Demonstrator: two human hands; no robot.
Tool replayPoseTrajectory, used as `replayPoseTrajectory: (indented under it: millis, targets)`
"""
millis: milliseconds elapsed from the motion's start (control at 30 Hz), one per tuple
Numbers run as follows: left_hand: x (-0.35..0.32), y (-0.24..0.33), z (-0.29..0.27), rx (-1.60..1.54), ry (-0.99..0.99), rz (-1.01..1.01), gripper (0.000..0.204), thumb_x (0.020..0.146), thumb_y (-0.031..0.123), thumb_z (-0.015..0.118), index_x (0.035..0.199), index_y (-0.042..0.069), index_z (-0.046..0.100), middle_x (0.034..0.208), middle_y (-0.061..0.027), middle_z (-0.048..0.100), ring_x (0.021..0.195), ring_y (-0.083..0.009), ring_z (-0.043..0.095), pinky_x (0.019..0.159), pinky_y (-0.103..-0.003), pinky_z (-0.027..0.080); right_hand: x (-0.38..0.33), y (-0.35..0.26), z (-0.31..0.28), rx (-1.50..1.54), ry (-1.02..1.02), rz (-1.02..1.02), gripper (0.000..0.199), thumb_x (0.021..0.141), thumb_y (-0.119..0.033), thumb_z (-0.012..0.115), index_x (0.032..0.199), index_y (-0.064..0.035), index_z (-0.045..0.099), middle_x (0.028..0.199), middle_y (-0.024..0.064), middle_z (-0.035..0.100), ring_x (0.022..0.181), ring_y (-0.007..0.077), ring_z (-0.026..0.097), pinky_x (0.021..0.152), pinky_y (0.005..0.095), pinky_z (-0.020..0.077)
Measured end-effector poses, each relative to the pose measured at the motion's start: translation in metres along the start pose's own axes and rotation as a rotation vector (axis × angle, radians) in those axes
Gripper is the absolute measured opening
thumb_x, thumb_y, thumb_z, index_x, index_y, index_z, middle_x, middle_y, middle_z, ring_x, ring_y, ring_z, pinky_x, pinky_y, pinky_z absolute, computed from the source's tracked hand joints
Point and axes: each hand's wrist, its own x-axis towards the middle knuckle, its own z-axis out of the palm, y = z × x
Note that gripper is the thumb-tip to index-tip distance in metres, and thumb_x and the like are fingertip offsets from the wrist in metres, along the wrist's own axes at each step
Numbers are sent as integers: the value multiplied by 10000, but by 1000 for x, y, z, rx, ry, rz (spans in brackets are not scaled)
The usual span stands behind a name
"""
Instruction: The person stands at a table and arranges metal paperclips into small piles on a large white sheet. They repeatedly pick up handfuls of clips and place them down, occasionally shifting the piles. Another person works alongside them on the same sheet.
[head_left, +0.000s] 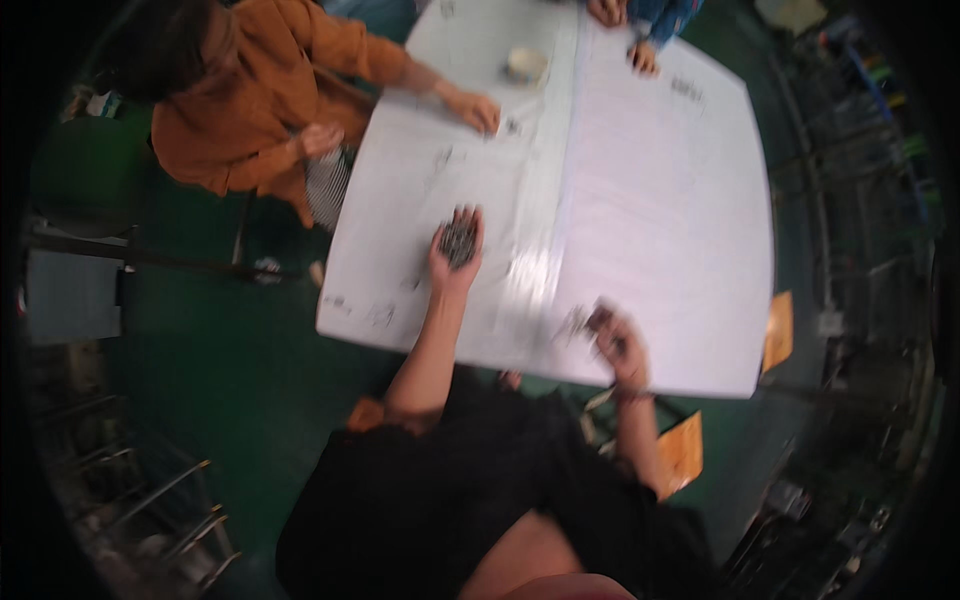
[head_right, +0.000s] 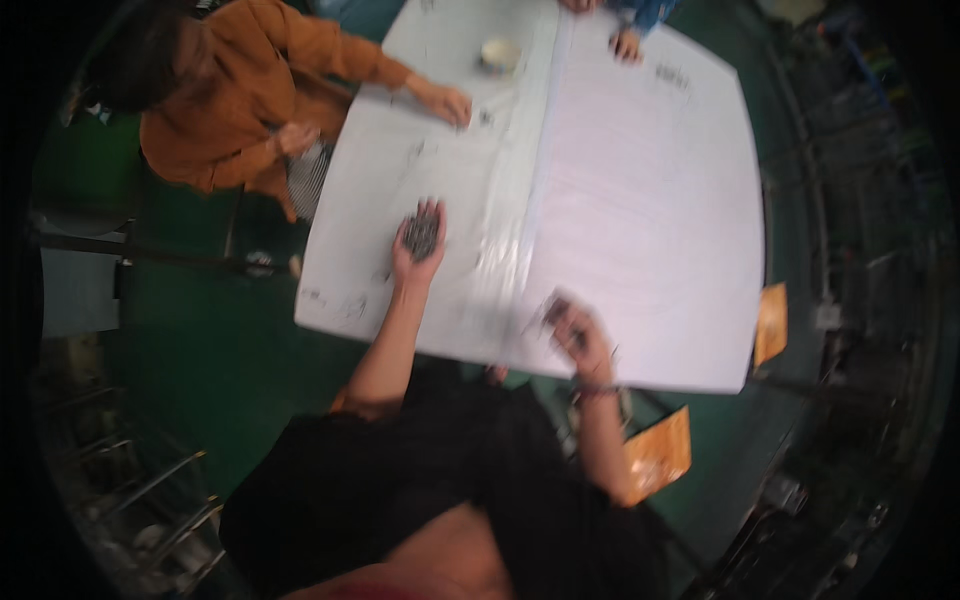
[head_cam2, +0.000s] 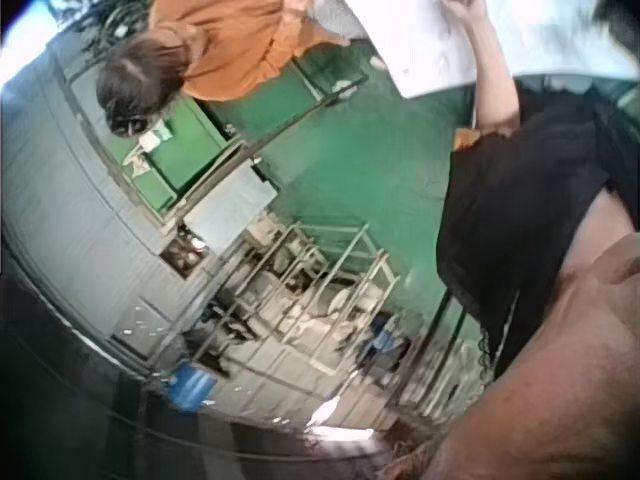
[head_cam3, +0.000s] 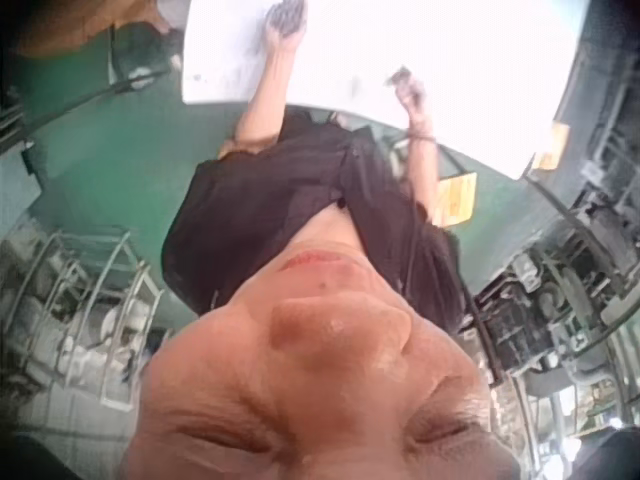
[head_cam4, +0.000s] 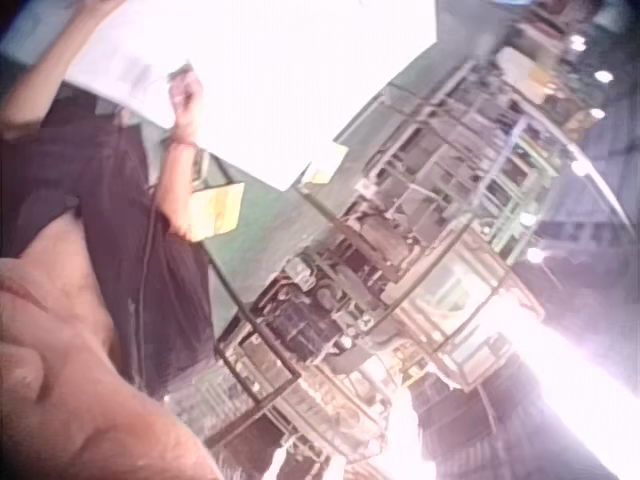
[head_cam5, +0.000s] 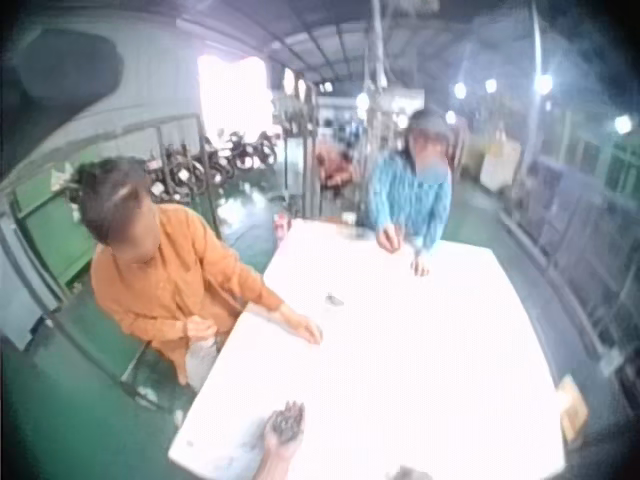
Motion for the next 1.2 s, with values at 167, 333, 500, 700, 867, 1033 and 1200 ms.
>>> replayPoseTrajectory:
  millis: [167,333,500,700,867,1033,1200]
  targets:
    - [-32,11,13,86,-99,-180,330,866,130,407,1174,16,421,1206,-143,452,1143,-324,408,1003,-442,326,12,-34,-37,325,-108,727,401,757,-77,602,1125,52,511,550,-23,439,429,34,353,376,175,261]
    - [-44,11,8,87,-26,-94,343,858,115,430,1193,43,415,1224,-105,444,1179,-322,376,1007,-445,323,-55,30,-29,311,-105,1016,415,745,-70,619,1134,29,515,577,-13,456,444,44,381,361,169,276]
    - [-50,4,12,135,-17,-81,307,844,95,441,1137,3,442,1163,-133,490,1164,-323,396,1004,-447,328,-56,70,-15,796,57,923,450,783,-62,597,1199,20,447,622,-3,436,481,56,360,371,164,257]
    - [-68,-20,12,125,-42,-137,265,845,92,426,1081,-21,471,1123,-154,514,1164,-322,402,1000,-445,335,-62,94,-23,1227,92,806,397,796,-108,611,1150,10,475,637,-5,419,540,60,379,373,157,240]
    - [-88,-35,2,143,-67,-112,263,847,91,423,1082,-13,479,1112,-164,525,1164,-319,404,992,-442,346,-71,117,-36,1332,87,810,419,803,-89,598,1180,14,448,655,4,417,538,63,373,369,163,238]
    - [-117,-46,-5,124,-101,-64,263,847,87,424,1085,-6,486,1111,-164,526,1165,-313,405,990,-444,348,-76,112,-63,1445,62,674,449,840,-82,535,1244,15,365,675,9,397,548,69,346,377,167,244]
    - [-157,-39,-5,91,-159,38,273,860,106,397,1086,-19,484,1110,-168,519,1149,-323,413,992,-451,341,-84,104,-102,1545,105,427,452,860,-70,487,1263,26,304,696,11,335,618,90,324,385,157,261]
